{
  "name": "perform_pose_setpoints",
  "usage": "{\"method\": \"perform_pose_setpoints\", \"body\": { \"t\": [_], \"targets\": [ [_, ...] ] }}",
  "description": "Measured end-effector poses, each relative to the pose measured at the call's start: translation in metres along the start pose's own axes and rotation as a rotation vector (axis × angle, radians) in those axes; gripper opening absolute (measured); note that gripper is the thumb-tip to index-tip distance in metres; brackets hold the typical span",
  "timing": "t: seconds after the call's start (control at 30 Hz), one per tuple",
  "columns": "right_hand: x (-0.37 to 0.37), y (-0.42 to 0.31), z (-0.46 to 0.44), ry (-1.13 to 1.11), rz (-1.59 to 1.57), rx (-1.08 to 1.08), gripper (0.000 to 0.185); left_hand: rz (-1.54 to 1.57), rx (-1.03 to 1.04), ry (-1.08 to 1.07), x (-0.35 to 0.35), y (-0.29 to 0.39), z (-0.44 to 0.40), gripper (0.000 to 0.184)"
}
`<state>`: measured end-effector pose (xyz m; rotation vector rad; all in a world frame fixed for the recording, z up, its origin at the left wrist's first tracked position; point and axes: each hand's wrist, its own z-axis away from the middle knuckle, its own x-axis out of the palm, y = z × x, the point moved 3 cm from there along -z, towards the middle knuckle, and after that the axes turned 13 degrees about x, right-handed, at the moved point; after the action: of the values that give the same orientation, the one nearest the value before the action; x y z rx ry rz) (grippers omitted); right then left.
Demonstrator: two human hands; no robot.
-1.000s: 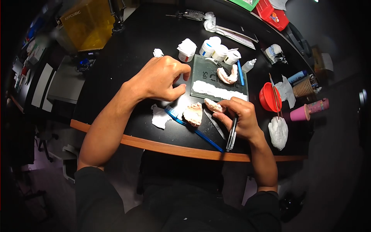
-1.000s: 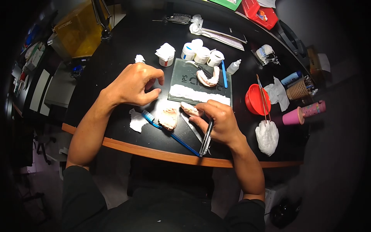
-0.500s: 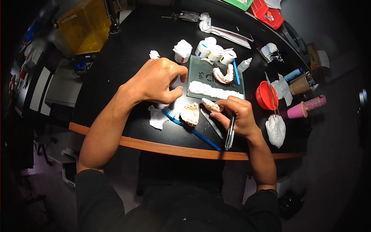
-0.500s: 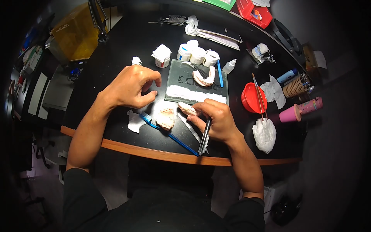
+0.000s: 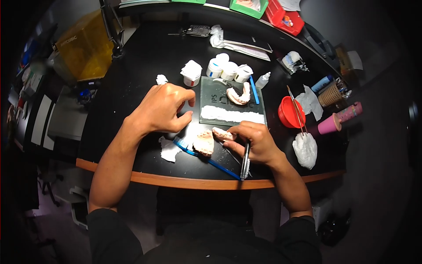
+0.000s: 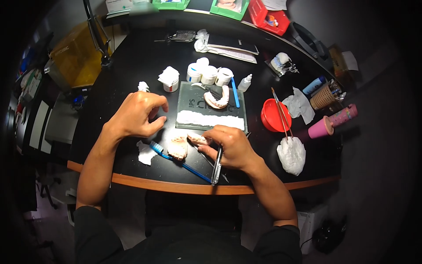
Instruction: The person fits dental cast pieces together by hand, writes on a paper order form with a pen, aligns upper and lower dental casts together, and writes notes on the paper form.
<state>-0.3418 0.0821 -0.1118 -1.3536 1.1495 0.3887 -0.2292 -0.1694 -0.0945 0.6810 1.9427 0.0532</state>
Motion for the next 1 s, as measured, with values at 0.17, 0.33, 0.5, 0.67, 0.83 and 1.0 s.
{"method": "perform_pose_setpoints", "body": {
  "t": [0.17,0.33,0.5,0.67,0.83,1.0],
  "targets": [
    [-0.002,-0.002,-0.001,-0.018,0.005,0.021,0.028,0.003,-0.029,-0.014,0.003,0.002,0.001,0.020],
    [-0.001,-0.002,-0.001,-0.012,0.015,0.015,0.031,0.025,-0.032,-0.023,0.004,0.002,0.001,0.023],
    [-0.002,-0.003,-0.001,0.013,0.031,-0.007,0.031,0.015,-0.033,-0.010,0.000,0.005,0.000,0.020],
    [-0.013,0.000,0.002,0.098,0.064,-0.013,0.029,0.003,0.007,0.035,0.001,0.004,0.001,0.017],
    [-0.098,0.001,-0.032,0.446,0.225,-0.001,0.026,-0.053,0.105,0.149,-0.004,0.006,0.002,0.015],
    [-0.204,0.077,-0.124,0.764,0.368,0.281,0.030,-0.090,0.137,0.164,-0.003,0.002,0.003,0.015]
  ]
}}
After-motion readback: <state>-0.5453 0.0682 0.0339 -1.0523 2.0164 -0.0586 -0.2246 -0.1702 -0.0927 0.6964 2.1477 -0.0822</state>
